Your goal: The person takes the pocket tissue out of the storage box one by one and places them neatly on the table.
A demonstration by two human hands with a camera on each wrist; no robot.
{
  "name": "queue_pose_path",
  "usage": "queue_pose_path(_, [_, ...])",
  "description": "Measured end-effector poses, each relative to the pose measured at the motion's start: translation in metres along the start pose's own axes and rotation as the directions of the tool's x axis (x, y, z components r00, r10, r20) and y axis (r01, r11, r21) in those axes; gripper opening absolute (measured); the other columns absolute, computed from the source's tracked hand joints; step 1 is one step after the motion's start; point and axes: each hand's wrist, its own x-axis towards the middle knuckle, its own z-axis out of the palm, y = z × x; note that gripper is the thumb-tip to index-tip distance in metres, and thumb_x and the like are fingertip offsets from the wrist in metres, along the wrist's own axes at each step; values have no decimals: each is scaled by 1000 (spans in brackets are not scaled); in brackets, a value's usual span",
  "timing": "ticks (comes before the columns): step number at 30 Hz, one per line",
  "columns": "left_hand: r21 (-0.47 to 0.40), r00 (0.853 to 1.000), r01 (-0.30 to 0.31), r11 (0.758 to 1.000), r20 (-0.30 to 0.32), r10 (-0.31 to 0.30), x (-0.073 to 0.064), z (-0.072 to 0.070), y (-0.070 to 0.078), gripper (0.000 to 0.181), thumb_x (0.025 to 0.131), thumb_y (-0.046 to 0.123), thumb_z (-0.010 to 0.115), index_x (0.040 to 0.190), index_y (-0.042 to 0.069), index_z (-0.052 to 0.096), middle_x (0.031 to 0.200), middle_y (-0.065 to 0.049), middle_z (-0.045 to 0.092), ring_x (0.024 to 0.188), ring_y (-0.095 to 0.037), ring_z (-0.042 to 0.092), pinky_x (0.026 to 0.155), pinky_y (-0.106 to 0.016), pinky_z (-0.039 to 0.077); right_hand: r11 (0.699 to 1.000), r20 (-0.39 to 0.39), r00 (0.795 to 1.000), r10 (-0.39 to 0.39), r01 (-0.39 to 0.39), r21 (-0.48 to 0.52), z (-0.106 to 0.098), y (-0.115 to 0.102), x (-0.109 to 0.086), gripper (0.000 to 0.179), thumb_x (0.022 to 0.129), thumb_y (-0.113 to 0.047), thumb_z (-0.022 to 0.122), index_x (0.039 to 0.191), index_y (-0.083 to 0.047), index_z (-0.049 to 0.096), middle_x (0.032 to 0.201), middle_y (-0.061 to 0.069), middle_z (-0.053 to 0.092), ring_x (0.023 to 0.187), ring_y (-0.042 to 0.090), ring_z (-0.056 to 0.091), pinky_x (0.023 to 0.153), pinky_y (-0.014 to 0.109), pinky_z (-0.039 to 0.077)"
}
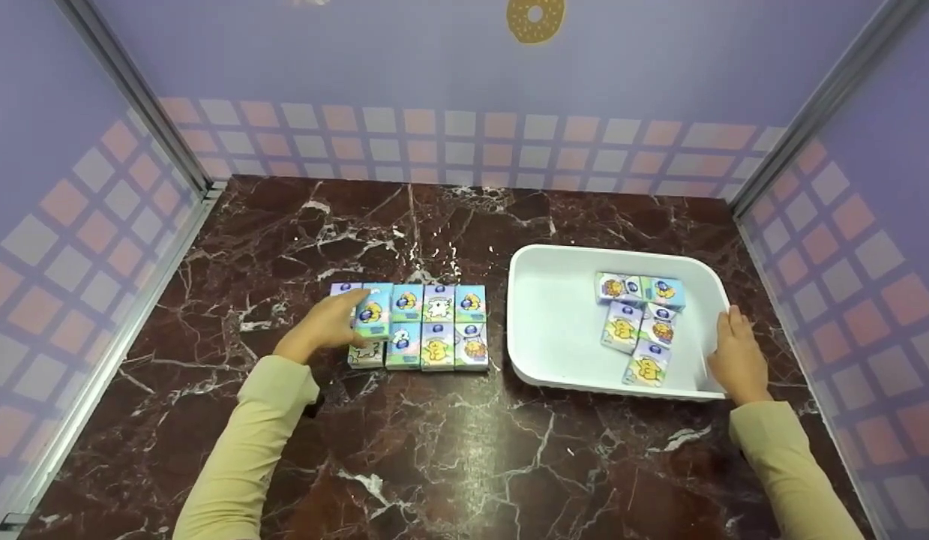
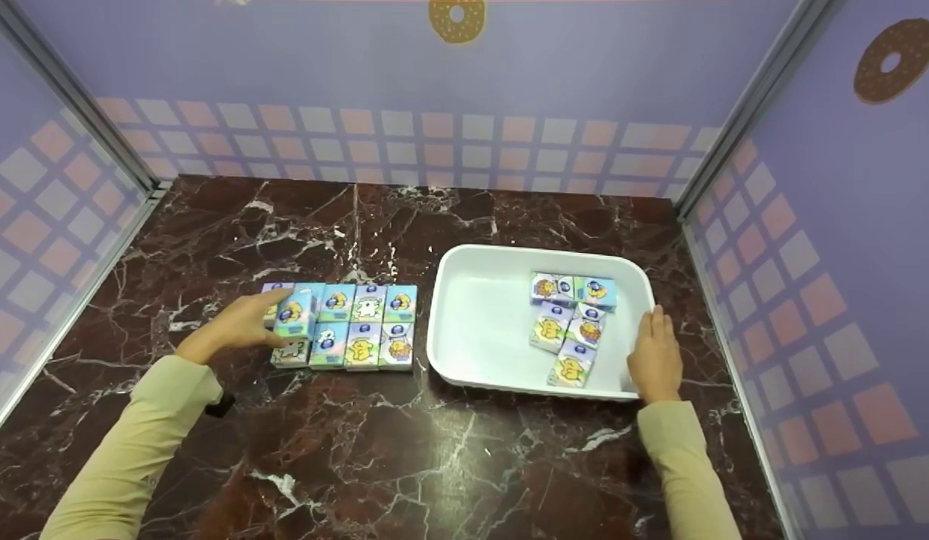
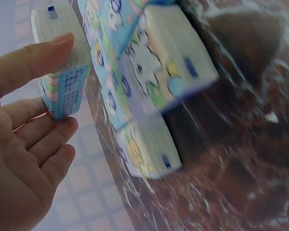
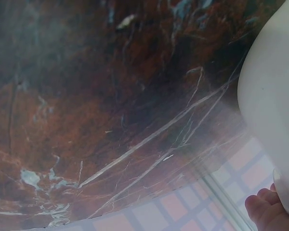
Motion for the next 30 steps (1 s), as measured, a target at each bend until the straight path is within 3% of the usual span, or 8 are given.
queue_pose_path(7, [12,997,57,998,-45,-56,-21,-5,-21,87,56,8,76,132,-6,34,133,-25,38,118,-42,40,101,-49,32,1000,13,1000,0,0,-9,-1,0,1,62,66,7,49,126,16,32,136,33,24,121,51,26,93,64,27])
queue_pose_path(16, [-8,993,118,993,-7,-118,-45,1,-38,87,55,-1,74,132,-5,34,131,-23,40,112,-44,43,97,-56,30,1000,5,1000,5,-5,-17,-1,0,0,62,66,6,47,126,15,33,135,32,26,121,51,27,93,63,28])
queue_pose_path(21, [-27,987,161,987,18,-161,-49,11,-42,88,57,-5,72,134,-3,31,134,-23,36,115,-44,39,96,-55,34,1000,9,1000,4,-3,-23,-1,0,1,62,66,6,48,126,15,32,135,32,26,121,51,27,92,64,28])
queue_pose_path(26, [-13,978,204,979,44,-203,-49,20,-41,86,62,-3,71,136,-5,26,140,-27,24,124,-46,27,102,-54,25,1000,27,1000,10,-10,-20,-1,-1,1,63,67,6,49,127,15,31,136,32,25,122,50,25,93,64,27])
queue_pose_path(30, [7,973,225,974,41,-225,-48,26,-41,86,63,-2,71,136,-5,25,140,-26,23,125,-45,27,102,-54,25,1000,46,999,19,-19,-15,-1,-1,1,62,68,6,48,127,15,30,137,32,23,123,50,23,94,63,26])
